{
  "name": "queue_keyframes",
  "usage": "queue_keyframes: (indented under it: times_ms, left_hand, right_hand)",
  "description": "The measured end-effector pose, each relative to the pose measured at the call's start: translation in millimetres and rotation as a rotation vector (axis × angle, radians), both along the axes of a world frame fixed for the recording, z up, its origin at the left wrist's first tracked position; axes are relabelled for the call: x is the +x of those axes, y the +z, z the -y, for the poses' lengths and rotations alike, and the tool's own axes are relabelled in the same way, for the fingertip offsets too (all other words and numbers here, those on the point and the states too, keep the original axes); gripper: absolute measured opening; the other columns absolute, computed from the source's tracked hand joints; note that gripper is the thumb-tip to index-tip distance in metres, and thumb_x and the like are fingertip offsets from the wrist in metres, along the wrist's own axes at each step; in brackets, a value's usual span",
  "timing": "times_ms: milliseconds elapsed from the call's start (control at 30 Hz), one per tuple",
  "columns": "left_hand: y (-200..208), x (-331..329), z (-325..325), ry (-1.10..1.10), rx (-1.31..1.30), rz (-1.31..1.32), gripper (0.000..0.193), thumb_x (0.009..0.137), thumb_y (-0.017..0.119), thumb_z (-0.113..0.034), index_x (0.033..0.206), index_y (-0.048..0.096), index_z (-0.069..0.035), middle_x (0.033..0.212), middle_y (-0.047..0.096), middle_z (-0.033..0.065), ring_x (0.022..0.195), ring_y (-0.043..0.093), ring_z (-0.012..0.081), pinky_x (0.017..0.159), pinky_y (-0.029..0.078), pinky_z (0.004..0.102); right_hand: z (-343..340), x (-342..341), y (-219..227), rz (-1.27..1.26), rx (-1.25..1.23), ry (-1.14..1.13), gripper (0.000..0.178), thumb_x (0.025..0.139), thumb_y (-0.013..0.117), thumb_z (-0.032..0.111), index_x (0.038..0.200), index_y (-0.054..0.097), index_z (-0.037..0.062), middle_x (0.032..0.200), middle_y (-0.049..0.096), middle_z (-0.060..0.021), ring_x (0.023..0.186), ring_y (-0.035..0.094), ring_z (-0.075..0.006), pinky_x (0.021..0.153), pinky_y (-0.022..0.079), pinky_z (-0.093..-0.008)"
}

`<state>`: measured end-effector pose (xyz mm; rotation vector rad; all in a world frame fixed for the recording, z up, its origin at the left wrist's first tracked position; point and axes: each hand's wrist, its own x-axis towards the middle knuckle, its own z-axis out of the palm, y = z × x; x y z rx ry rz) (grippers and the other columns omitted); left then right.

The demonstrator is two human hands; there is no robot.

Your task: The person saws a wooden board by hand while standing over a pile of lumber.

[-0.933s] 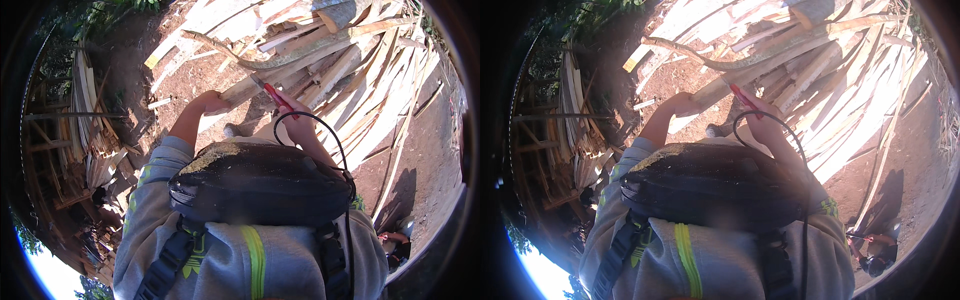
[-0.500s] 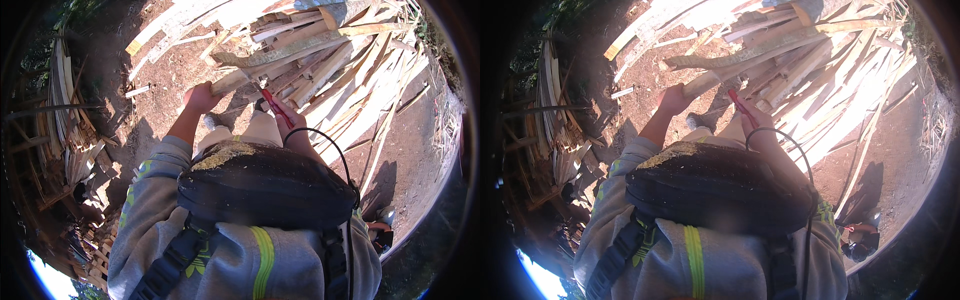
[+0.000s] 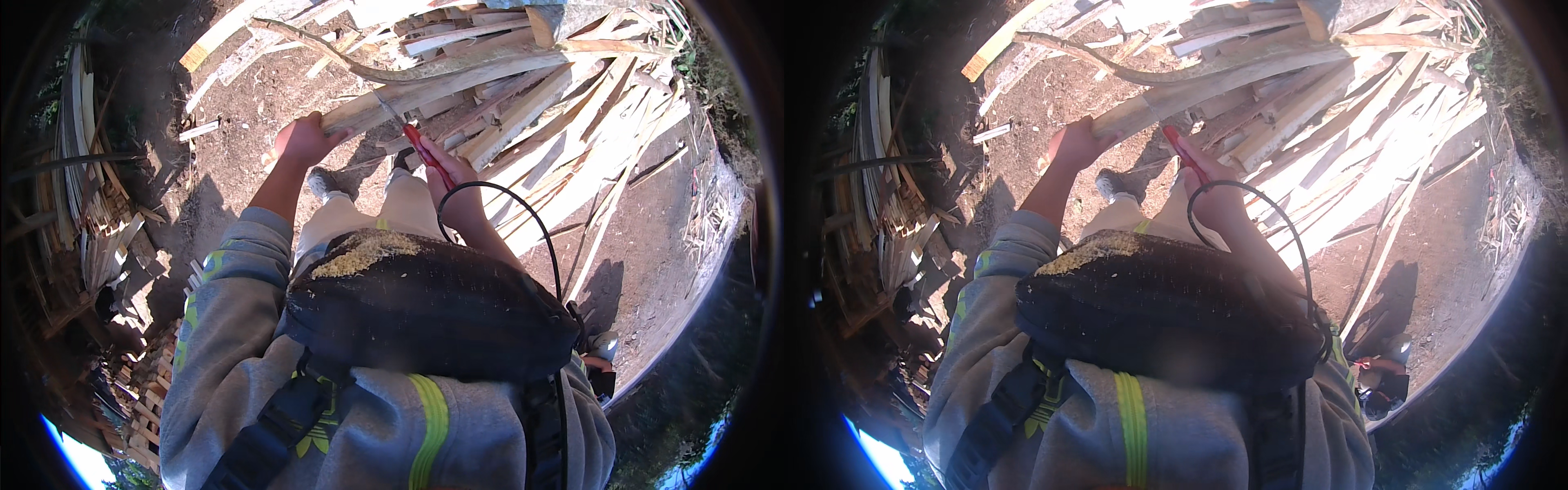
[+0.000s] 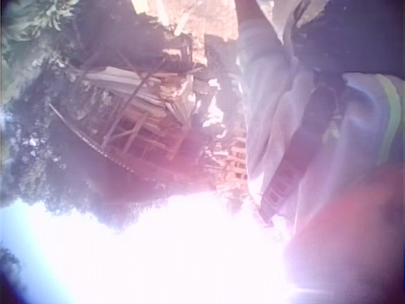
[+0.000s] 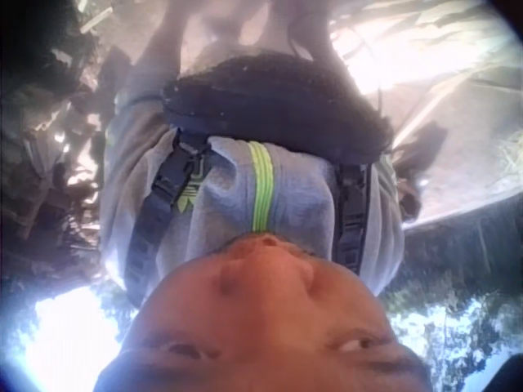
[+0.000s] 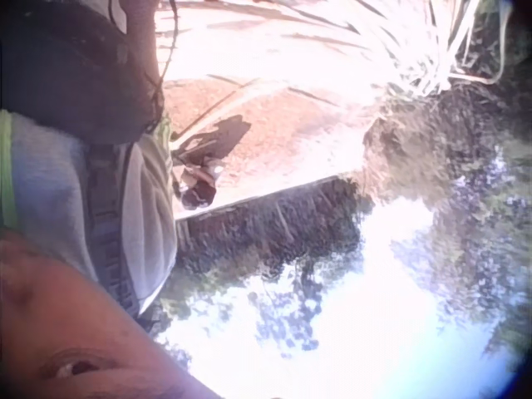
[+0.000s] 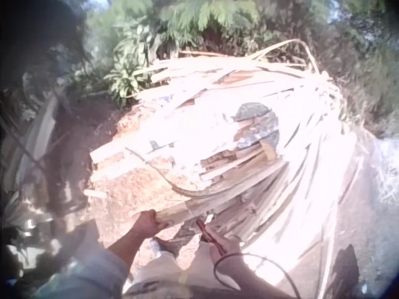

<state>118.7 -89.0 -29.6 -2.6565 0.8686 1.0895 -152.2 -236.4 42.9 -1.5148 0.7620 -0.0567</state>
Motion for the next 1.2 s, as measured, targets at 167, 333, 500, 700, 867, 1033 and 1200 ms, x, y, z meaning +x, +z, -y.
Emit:
queue_keyframes:
  times_ms: [167,333,500,700,867,1033,1200]
  left_hand:
    - [9,-2,-2,0.049,-0.032,-0.030,0.077,0.085,0.070,-0.079,0.119,0.072,-0.010,0.107,0.080,0.0134,0.104,0.078,0.0305,0.091,0.059,0.0464]
    - [8,-2,1,0.075,-0.062,-0.040,0.074,0.082,0.075,-0.075,0.119,0.074,-0.011,0.109,0.080,0.0143,0.104,0.077,0.0328,0.091,0.059,0.0471]
    - [15,-3,-2,0.102,-0.044,-0.075,0.072,0.083,0.073,-0.077,0.118,0.076,-0.014,0.110,0.080,0.0133,0.105,0.076,0.0334,0.092,0.058,0.0473]
    - [8,-30,-13,0.124,-0.021,-0.099,0.076,0.083,0.072,-0.078,0.121,0.076,-0.012,0.113,0.079,0.0128,0.109,0.075,0.0321,0.095,0.058,0.0476]
    - [15,-41,-14,0.114,-0.077,-0.156,0.080,0.083,0.071,-0.079,0.117,0.076,-0.007,0.111,0.079,0.0173,0.107,0.076,0.0336,0.095,0.058,0.0480]
    - [-3,-75,-36,0.071,-0.131,-0.167,0.084,0.081,0.069,-0.086,0.111,0.075,-0.008,0.097,0.079,0.0150,0.096,0.078,0.0323,0.090,0.060,0.0455]
    - [9,-63,-34,0.067,-0.154,-0.173,0.078,0.083,0.071,-0.079,0.110,0.075,-0.007,0.101,0.078,0.0164,0.097,0.077,0.0350,0.090,0.059,0.0469]
  right_hand:
    - [2,-27,18,0.012,-0.190,0.044,0.052,0.101,0.061,0.003,0.153,0.060,0.0072,0.110,0.074,-0.0085,0.086,0.061,-0.0064,0.081,0.051,-0.0237]
    - [-1,27,-20,0.111,-0.074,-0.081,0.049,0.104,0.057,0.000,0.153,0.060,0.0065,0.126,0.073,-0.0107,0.099,0.063,-0.0081,0.089,0.052,-0.0241]
    - [-11,-25,-5,0.160,-0.057,-0.121,0.045,0.106,0.055,0.001,0.151,0.058,-0.0032,0.129,0.071,-0.0125,0.114,0.065,-0.0110,0.100,0.050,-0.0247]
    - [1,-25,2,-0.027,-0.033,-0.110,0.045,0.107,0.056,0.004,0.151,0.059,-0.0019,0.134,0.071,-0.0155,0.115,0.065,-0.0123,0.101,0.050,-0.0262]
    - [-11,2,-8,-0.054,-0.084,-0.077,0.047,0.105,0.058,0.002,0.152,0.061,0.0047,0.121,0.071,-0.0084,0.109,0.064,-0.0123,0.099,0.049,-0.0261]
    - [-13,-26,4,-0.021,-0.021,-0.039,0.051,0.104,0.052,-0.006,0.154,0.055,-0.0015,0.149,0.063,-0.0191,0.138,0.062,-0.0222,0.114,0.047,-0.0295]
    - [5,5,12,-0.099,0.111,-0.114,0.047,0.104,0.052,-0.005,0.150,0.057,-0.0055,0.145,0.067,-0.0170,0.129,0.067,-0.0192,0.111,0.049,-0.0295]
